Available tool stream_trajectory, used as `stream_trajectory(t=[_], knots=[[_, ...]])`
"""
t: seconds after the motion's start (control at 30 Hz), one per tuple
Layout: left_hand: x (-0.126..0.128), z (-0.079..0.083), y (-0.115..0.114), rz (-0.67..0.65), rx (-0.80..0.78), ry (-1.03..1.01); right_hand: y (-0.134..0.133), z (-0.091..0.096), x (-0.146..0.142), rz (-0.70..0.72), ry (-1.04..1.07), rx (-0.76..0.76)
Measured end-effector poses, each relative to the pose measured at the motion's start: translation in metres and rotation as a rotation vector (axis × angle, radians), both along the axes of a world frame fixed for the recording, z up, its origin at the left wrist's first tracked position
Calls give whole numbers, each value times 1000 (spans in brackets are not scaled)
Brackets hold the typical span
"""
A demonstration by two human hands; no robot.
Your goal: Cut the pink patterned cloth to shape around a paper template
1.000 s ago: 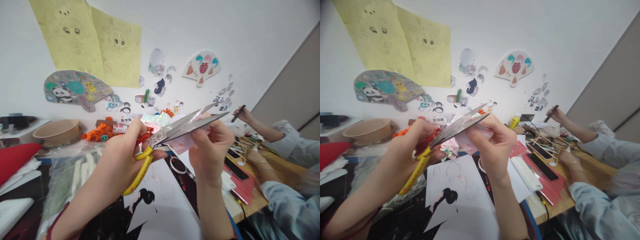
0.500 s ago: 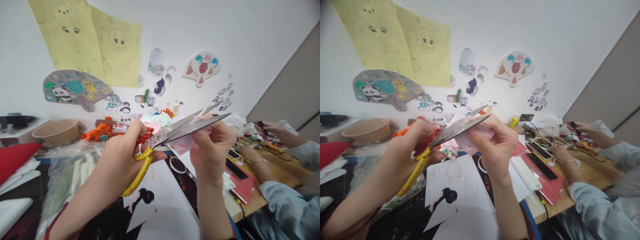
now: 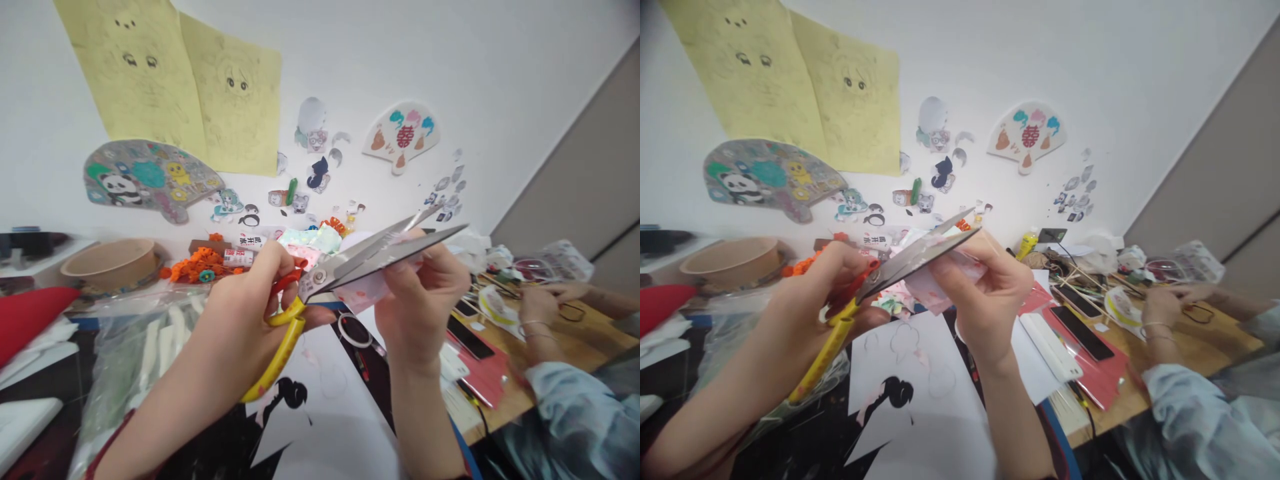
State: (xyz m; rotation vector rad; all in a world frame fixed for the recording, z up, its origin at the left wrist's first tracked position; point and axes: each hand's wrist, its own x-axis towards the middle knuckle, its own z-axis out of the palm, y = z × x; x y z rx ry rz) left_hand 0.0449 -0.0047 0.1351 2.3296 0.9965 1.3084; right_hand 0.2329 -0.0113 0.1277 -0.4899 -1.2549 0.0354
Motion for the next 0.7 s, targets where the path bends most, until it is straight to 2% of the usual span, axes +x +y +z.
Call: stream_trajectory(t=[0.1, 0.3, 0.47, 0.6, 0.7], knots=[[0, -2, 0, -4, 30, -7, 0, 0, 0, -5, 10, 9], [-2, -3, 0, -12, 33, 11, 3, -1, 2, 78, 33, 55], [-5, -5, 1, 21, 92, 44, -3, 1, 5, 114, 1, 20], [-5, -3, 1, 46, 107, 30, -9, 5, 9, 97, -37, -12], [-4, 2, -1, 40, 53, 21, -11, 7, 11, 65, -64, -14]])
